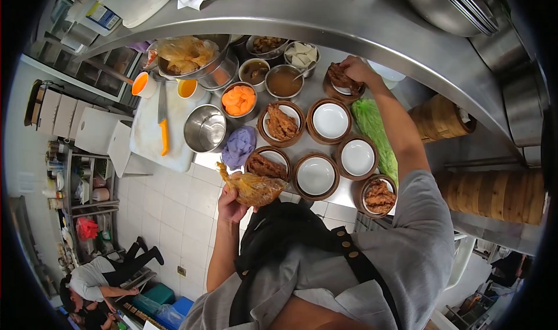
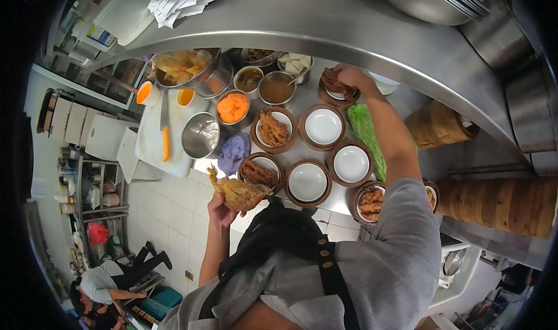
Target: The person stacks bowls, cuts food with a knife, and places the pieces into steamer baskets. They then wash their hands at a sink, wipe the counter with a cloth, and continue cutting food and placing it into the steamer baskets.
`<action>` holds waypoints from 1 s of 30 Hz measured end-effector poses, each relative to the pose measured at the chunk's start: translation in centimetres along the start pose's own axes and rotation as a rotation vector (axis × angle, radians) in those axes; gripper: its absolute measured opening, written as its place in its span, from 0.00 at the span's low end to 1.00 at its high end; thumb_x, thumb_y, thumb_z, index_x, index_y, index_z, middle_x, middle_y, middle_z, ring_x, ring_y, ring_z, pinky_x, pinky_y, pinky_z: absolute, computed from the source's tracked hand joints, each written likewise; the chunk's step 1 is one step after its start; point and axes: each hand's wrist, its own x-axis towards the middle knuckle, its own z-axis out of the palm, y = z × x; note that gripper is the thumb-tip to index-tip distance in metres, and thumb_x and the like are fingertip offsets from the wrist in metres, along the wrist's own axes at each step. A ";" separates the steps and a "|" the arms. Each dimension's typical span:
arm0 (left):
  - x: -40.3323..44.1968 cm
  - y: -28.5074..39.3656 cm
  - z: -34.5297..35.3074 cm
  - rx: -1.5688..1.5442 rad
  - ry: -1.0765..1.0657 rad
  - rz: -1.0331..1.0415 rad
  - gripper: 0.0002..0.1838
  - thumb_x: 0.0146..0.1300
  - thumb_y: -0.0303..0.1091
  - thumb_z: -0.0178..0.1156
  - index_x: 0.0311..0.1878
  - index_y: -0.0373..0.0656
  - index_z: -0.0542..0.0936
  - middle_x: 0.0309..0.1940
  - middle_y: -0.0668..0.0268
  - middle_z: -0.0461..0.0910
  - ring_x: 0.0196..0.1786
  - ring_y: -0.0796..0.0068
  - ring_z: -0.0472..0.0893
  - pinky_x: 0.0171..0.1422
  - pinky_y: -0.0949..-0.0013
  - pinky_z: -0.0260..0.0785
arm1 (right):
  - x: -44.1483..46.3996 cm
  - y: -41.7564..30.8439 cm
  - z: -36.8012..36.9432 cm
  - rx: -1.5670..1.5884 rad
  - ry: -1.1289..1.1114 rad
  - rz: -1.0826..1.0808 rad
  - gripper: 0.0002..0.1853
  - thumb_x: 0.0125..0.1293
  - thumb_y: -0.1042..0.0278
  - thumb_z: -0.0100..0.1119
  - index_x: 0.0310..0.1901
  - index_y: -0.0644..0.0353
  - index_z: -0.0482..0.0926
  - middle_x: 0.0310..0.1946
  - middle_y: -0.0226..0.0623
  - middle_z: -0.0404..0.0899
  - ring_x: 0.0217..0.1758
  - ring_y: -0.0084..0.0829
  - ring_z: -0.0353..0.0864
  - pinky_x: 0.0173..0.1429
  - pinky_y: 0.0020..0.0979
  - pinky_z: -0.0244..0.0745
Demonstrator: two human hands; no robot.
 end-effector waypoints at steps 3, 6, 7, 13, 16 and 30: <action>0.7 0.6 1.7 -0.048 -0.016 -0.013 0.28 0.58 0.34 0.62 0.60 0.38 0.65 0.52 0.49 0.73 0.46 0.49 0.79 0.29 0.50 0.79 | -0.2 -0.9 -0.9 -0.096 -0.092 -0.054 0.17 0.54 0.66 0.53 0.46 0.50 0.83 0.50 0.48 0.73 0.55 0.46 0.72 0.61 0.36 0.66; 1.2 0.8 2.0 -0.017 0.010 0.003 0.28 0.58 0.34 0.62 0.61 0.38 0.65 0.52 0.49 0.73 0.46 0.49 0.79 0.29 0.50 0.79 | -0.4 -2.2 -1.6 -0.185 -0.180 -0.089 0.17 0.55 0.65 0.55 0.47 0.48 0.83 0.49 0.49 0.73 0.54 0.46 0.72 0.61 0.36 0.66; 1.4 0.9 2.0 -0.017 0.010 0.003 0.28 0.58 0.34 0.62 0.61 0.38 0.65 0.52 0.49 0.73 0.46 0.49 0.79 0.29 0.50 0.79 | -0.5 -2.5 -1.6 -0.243 -0.178 -0.100 0.17 0.55 0.65 0.55 0.47 0.47 0.83 0.48 0.49 0.74 0.54 0.46 0.72 0.60 0.36 0.66; 3.7 0.3 3.4 0.074 0.048 -0.066 0.26 0.60 0.32 0.60 0.61 0.37 0.65 0.50 0.51 0.75 0.45 0.54 0.80 0.29 0.55 0.79 | -0.2 -2.2 -1.3 -0.094 -0.119 -0.098 0.16 0.53 0.72 0.59 0.45 0.54 0.84 0.41 0.48 0.79 0.43 0.40 0.80 0.50 0.33 0.73; 7.0 -0.4 5.6 0.245 0.114 -0.084 0.25 0.61 0.33 0.59 0.60 0.37 0.66 0.50 0.54 0.75 0.45 0.56 0.81 0.29 0.57 0.79 | -2.1 -3.7 -2.8 0.055 0.100 -0.064 0.15 0.53 0.72 0.61 0.45 0.56 0.83 0.39 0.46 0.80 0.40 0.36 0.81 0.47 0.31 0.74; 24.9 -10.4 5.4 1.323 0.172 -0.218 0.22 0.57 0.31 0.60 0.54 0.29 0.73 0.37 0.55 0.81 0.41 0.61 0.82 0.38 0.61 0.76 | -20.3 -7.1 6.4 0.430 0.234 0.361 0.13 0.55 0.69 0.64 0.43 0.61 0.83 0.31 0.48 0.83 0.33 0.45 0.83 0.41 0.35 0.76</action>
